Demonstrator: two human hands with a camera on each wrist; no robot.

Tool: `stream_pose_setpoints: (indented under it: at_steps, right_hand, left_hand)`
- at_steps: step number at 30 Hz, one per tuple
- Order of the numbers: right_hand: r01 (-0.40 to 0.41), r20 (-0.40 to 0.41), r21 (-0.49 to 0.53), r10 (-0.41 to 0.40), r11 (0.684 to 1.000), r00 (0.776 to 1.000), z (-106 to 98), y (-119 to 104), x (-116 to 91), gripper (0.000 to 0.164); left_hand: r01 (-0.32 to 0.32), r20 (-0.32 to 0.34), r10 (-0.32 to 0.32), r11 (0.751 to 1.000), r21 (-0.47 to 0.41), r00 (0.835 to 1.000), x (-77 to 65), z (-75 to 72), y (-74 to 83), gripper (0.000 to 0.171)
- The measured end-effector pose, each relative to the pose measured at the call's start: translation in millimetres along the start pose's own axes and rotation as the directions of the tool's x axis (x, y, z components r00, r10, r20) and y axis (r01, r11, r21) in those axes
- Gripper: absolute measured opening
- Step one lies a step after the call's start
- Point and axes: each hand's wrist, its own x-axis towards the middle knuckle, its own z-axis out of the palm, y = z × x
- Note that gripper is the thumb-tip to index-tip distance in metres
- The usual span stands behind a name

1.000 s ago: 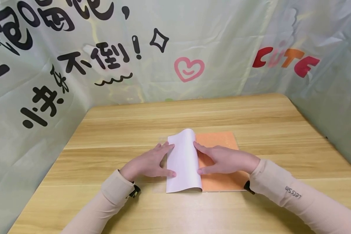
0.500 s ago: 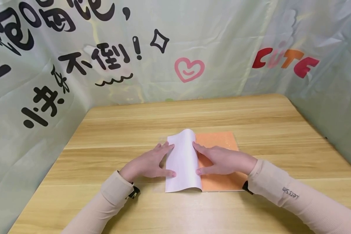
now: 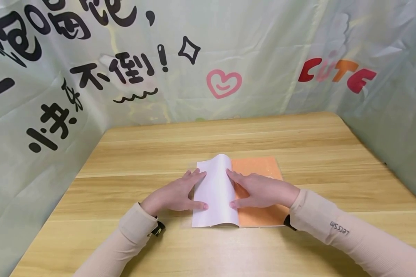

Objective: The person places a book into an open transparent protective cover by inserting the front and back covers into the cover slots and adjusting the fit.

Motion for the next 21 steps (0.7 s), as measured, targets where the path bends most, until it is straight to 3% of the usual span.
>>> stream_pose_setpoints:
  at_steps: [21]
  right_hand:
    - [-0.031, 0.014, -0.025, 0.031, 0.999, 0.999, -1.4, -4.7, 2.7, 0.096]
  left_hand:
    - [-0.005, 0.007, 0.005, 1.0, -0.009, 1.0, 1.1, -0.2, 1.5, 0.095]
